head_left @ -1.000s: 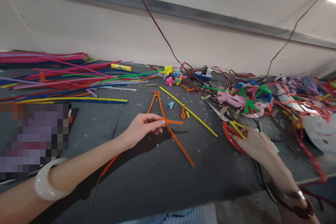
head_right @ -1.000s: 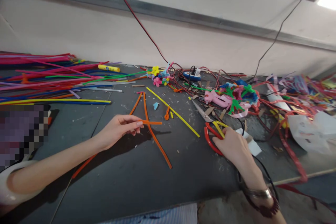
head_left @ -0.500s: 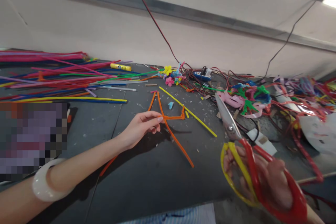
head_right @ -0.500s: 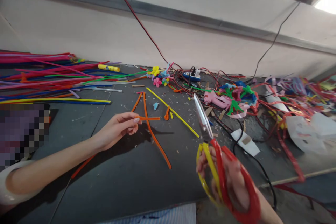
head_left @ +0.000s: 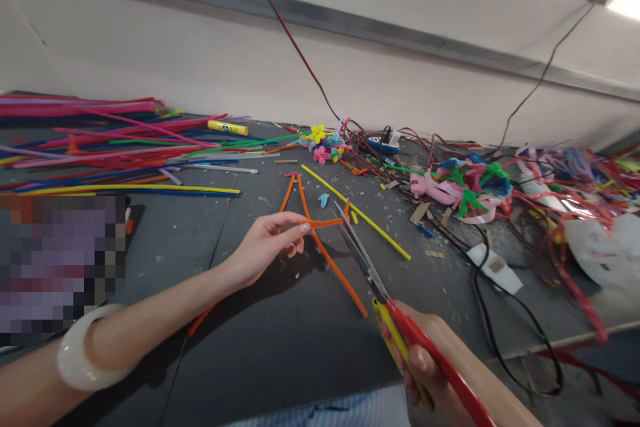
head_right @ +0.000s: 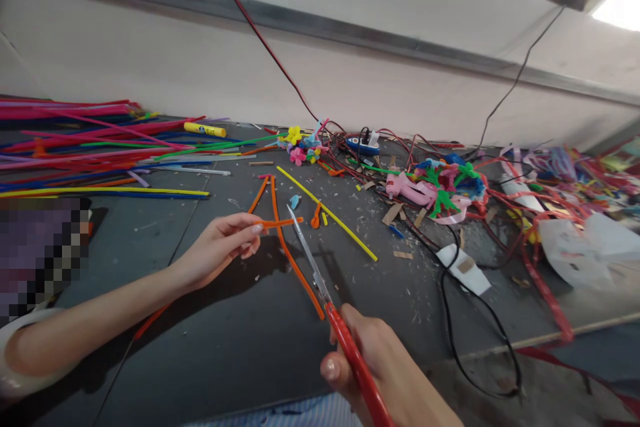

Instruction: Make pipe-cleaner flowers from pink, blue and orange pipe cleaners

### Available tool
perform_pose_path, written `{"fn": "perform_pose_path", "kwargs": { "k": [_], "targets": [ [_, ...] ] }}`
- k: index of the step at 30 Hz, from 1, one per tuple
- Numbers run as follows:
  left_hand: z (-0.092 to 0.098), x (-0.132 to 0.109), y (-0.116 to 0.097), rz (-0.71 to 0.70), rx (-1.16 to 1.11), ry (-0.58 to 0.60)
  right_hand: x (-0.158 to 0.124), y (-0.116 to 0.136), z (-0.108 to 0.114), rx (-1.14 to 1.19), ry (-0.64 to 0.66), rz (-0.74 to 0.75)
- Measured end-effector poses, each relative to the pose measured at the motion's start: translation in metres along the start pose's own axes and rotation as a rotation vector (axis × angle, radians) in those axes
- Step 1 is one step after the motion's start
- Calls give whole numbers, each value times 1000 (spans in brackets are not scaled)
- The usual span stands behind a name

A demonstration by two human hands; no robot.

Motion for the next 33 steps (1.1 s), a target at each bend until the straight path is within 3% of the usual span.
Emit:
{"fn": "perform_pose_path", "kwargs": {
  "k": [5, 14, 16, 19, 24, 26, 29, 31, 33],
  "targets": [
    [-3, -2, 1, 2, 80, 52, 8, -6, -8, 37, 27, -93],
    [-3, -1, 4, -17, 159, 105, 9, -18, -4, 26, -130, -307],
    [-2, -1, 1, -29, 184, 96, 12, -18, 11, -15, -216, -299],
    [-6, -2, -7, -69, 279, 116, 17, -23, 50, -237, -385, -259],
    [-19, -6, -19, -171, 421, 192, 25, -54, 115, -758, -601, -402],
    [-24, -8, -19, -184, 430, 232, 29, -41, 119, -795, -676, -259],
    [-30, -10, -17, -192, 445, 301, 40, 7, 95, -592, -678, 140],
    [-32, -11, -18, -198, 445, 321, 56, 37, 65, -430, -486, 330],
    [-31, -11, -21, -199, 446, 308, 75, 60, 32, -299, -229, 426]
  ]
}}
Point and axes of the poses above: each hand's wrist, its own x-axis towards the middle knuckle, its own z-axis out of the back of the hand, y = z × x, the point moved 10 cm from there along x, towards the middle knuckle, and after that the axes turned 10 degrees about -z, right-handed, at the moved point
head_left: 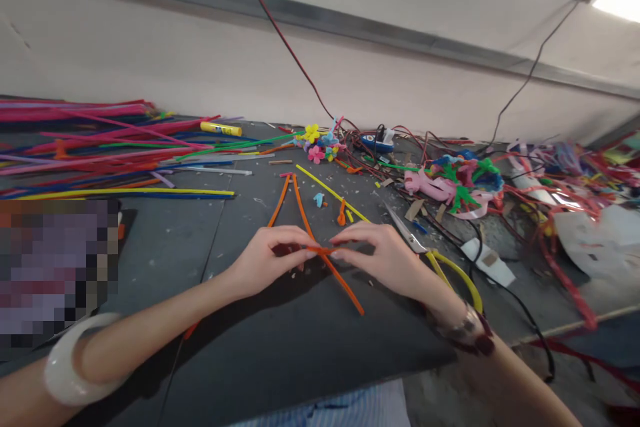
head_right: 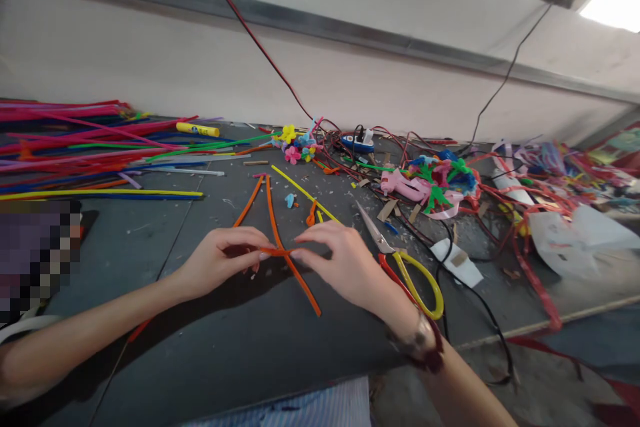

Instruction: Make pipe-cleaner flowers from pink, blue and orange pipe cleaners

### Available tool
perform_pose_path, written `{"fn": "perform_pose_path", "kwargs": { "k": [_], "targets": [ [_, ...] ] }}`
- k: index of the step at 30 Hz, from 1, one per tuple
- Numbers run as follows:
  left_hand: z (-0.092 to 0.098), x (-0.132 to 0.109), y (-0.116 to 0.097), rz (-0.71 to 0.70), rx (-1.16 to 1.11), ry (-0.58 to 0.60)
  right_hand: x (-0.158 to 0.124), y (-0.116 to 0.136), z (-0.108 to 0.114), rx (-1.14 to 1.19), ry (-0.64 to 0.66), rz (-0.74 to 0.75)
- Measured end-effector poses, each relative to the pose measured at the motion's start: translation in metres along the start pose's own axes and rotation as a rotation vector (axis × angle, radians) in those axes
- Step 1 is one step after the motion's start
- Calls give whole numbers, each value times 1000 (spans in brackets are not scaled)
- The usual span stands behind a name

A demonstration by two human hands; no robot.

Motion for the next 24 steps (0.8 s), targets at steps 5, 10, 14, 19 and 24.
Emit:
{"fn": "perform_pose_path", "kwargs": {
  "k": [5, 10, 14, 19, 24],
  "targets": [
    [8, 0, 2, 27, 52, -68, 24, 4, -33, 253, 170, -61],
    [10, -1, 10, 57, 104, -85, 21, -4, -34, 290, 84, -73],
    [8, -3, 21, 181, 12, -93, 16, 3, -28, 271, -23, -9],
    [1, -6, 30, 277, -209, -110, 7, 18, -21, 166, -143, 184],
    [-12, -14, 41, 409, -510, -120, -17, 49, -24, -199, -200, 525]
  ]
}}
Point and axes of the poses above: each hand's wrist, its own x-axis towards the middle knuckle, its own z-axis out of the back of the hand, y = z × x, the point moved 10 cm from there along x, towards the middle knuckle, and after that the axes turned 10 degrees about -z, right-handed, at the moved point
